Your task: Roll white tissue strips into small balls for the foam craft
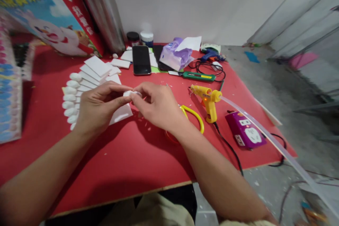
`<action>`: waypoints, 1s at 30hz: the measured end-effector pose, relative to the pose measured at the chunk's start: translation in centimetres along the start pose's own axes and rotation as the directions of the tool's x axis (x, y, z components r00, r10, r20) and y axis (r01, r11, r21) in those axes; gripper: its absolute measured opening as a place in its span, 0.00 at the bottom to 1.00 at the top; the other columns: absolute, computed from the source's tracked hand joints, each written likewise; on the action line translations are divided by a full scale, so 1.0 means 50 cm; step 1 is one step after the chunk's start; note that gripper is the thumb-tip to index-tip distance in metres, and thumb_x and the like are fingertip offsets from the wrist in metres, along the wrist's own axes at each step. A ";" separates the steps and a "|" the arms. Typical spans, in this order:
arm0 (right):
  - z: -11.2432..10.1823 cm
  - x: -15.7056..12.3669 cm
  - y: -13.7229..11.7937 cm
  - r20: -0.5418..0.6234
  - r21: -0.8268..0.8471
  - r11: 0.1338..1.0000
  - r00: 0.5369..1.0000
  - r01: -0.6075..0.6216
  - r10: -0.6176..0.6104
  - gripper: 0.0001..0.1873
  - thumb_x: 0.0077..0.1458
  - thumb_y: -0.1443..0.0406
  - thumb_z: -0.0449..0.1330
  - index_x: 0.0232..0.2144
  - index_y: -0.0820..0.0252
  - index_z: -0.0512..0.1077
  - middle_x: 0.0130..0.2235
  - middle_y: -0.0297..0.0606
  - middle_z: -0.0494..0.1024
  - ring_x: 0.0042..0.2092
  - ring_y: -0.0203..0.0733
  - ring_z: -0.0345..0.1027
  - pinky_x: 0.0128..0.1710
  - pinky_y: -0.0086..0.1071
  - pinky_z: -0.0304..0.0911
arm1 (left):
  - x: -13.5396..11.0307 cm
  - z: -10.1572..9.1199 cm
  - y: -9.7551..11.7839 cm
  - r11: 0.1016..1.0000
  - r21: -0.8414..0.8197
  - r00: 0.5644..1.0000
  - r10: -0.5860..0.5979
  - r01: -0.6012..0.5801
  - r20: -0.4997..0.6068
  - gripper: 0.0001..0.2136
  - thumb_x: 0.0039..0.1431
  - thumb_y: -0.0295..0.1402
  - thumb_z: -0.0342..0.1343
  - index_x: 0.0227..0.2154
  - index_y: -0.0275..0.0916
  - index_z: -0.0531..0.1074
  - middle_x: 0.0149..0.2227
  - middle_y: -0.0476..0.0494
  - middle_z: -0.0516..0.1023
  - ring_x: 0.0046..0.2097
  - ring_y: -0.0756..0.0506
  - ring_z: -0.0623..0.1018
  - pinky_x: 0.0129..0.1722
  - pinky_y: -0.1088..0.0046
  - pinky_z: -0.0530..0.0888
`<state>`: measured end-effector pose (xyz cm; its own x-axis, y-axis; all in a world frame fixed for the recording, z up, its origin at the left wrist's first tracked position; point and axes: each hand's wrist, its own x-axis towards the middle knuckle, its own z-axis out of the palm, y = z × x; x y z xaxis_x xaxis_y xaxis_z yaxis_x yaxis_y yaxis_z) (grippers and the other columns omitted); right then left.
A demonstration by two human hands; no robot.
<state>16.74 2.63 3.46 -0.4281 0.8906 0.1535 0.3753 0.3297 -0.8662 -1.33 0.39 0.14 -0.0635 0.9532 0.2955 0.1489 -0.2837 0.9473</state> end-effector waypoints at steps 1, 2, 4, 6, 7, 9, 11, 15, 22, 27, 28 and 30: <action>-0.004 0.005 -0.001 0.038 0.186 0.976 0.993 -0.116 0.111 0.16 0.65 0.54 0.58 0.34 0.61 0.75 0.29 0.38 0.79 0.25 0.36 0.69 0.24 0.29 0.58 | 0.000 -0.001 0.003 1.000 0.022 1.000 0.021 -0.021 0.005 0.06 0.56 0.35 0.69 0.37 0.43 0.83 0.37 0.45 0.82 0.39 0.44 0.79 0.43 0.66 0.77; -0.008 0.010 0.000 0.087 0.343 0.912 0.974 -0.226 0.208 0.20 0.64 0.50 0.58 0.33 0.61 0.74 0.29 0.38 0.78 0.23 0.35 0.67 0.20 0.28 0.57 | 0.000 -0.001 0.005 0.998 0.047 0.999 0.040 -0.041 0.014 0.06 0.56 0.35 0.69 0.37 0.44 0.83 0.37 0.45 0.82 0.40 0.44 0.80 0.44 0.66 0.77; -0.014 0.019 0.007 0.183 0.539 0.756 0.928 -0.371 0.325 0.23 0.60 0.46 0.61 0.31 0.62 0.73 0.27 0.38 0.78 0.20 0.32 0.64 0.15 0.27 0.52 | 0.000 -0.001 0.007 0.993 0.094 0.997 0.073 -0.075 0.025 0.06 0.56 0.34 0.68 0.37 0.44 0.83 0.38 0.45 0.82 0.40 0.44 0.79 0.45 0.66 0.76; -0.016 0.024 0.014 0.242 0.621 0.661 0.905 -0.422 0.351 0.22 0.56 0.48 0.67 0.29 0.62 0.73 0.26 0.37 0.77 0.18 0.29 0.60 0.13 0.25 0.47 | 0.000 0.000 0.008 0.987 0.127 0.995 0.099 -0.100 0.017 0.05 0.57 0.34 0.68 0.37 0.44 0.83 0.37 0.45 0.81 0.40 0.44 0.79 0.44 0.67 0.75; -0.016 0.025 0.017 0.254 0.640 0.639 0.902 -0.427 0.348 0.21 0.53 0.50 0.69 0.28 0.62 0.73 0.25 0.36 0.77 0.18 0.28 0.58 0.12 0.24 0.45 | 0.000 0.000 0.008 0.985 0.134 0.994 0.104 -0.105 0.016 0.05 0.57 0.33 0.67 0.37 0.44 0.83 0.37 0.46 0.81 0.40 0.44 0.79 0.44 0.68 0.75; -0.016 0.024 0.017 0.253 0.659 0.624 0.905 -0.420 0.342 0.20 0.49 0.53 0.73 0.28 0.63 0.73 0.26 0.35 0.76 0.19 0.26 0.57 0.13 0.23 0.44 | 0.001 0.001 0.009 0.985 0.128 0.994 0.110 -0.112 0.023 0.05 0.58 0.34 0.67 0.37 0.44 0.83 0.37 0.46 0.82 0.40 0.44 0.79 0.44 0.68 0.75; -0.016 0.021 0.014 0.254 0.660 0.618 0.901 -0.427 0.351 0.21 0.44 0.55 0.76 0.28 0.64 0.73 0.27 0.34 0.76 0.20 0.25 0.56 0.13 0.22 0.44 | 0.002 0.001 0.011 0.987 0.114 0.993 0.113 -0.116 0.040 0.05 0.58 0.34 0.67 0.37 0.44 0.83 0.38 0.45 0.82 0.40 0.44 0.79 0.44 0.68 0.75; -0.019 0.019 0.008 0.278 0.642 0.612 0.884 -0.462 0.375 0.23 0.40 0.55 0.78 0.29 0.65 0.75 0.28 0.32 0.74 0.21 0.24 0.56 0.14 0.21 0.43 | 0.002 0.000 0.014 0.983 0.130 0.992 0.122 -0.127 0.043 0.05 0.57 0.33 0.67 0.37 0.44 0.83 0.37 0.45 0.82 0.40 0.45 0.78 0.43 0.68 0.75; -0.019 0.017 0.014 0.238 0.577 0.706 0.911 -0.412 0.338 0.20 0.43 0.58 0.77 0.34 0.65 0.78 0.24 0.29 0.72 0.21 0.26 0.54 0.17 0.24 0.47 | 0.002 -0.001 0.009 0.978 0.169 0.992 0.120 -0.123 0.026 0.04 0.57 0.33 0.67 0.36 0.43 0.83 0.37 0.46 0.82 0.40 0.45 0.78 0.41 0.69 0.74; -0.012 0.008 0.001 0.033 0.310 0.920 0.969 -0.241 0.243 0.10 0.53 0.61 0.70 0.32 0.63 0.76 0.23 0.30 0.72 0.22 0.29 0.58 0.22 0.27 0.51 | 0.000 0.001 0.007 0.992 0.105 0.998 0.066 -0.067 0.011 0.06 0.55 0.33 0.69 0.36 0.42 0.83 0.36 0.46 0.82 0.39 0.46 0.79 0.42 0.70 0.74; -0.009 0.006 -0.002 -0.021 0.215 0.960 0.981 -0.182 0.190 0.09 0.55 0.62 0.69 0.31 0.63 0.76 0.25 0.32 0.74 0.24 0.30 0.61 0.23 0.28 0.53 | -0.001 0.002 0.007 0.995 0.085 0.999 0.045 -0.046 0.007 0.06 0.55 0.33 0.70 0.36 0.41 0.83 0.36 0.46 0.82 0.39 0.46 0.79 0.41 0.70 0.74; -0.003 0.001 -0.003 -0.108 0.009 0.999 0.993 -0.049 0.050 0.06 0.56 0.65 0.66 0.30 0.63 0.76 0.28 0.34 0.76 0.27 0.32 0.64 0.27 0.29 0.56 | -0.003 0.005 0.006 1.000 0.016 1.000 -0.025 0.025 0.001 0.07 0.54 0.33 0.70 0.36 0.40 0.83 0.35 0.46 0.83 0.38 0.46 0.79 0.41 0.71 0.75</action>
<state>16.77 2.68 3.67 -0.3174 0.9346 0.1606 0.3885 0.2826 -0.8770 -1.01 0.19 0.37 -0.0665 0.9602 0.2713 0.1635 -0.2577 0.9523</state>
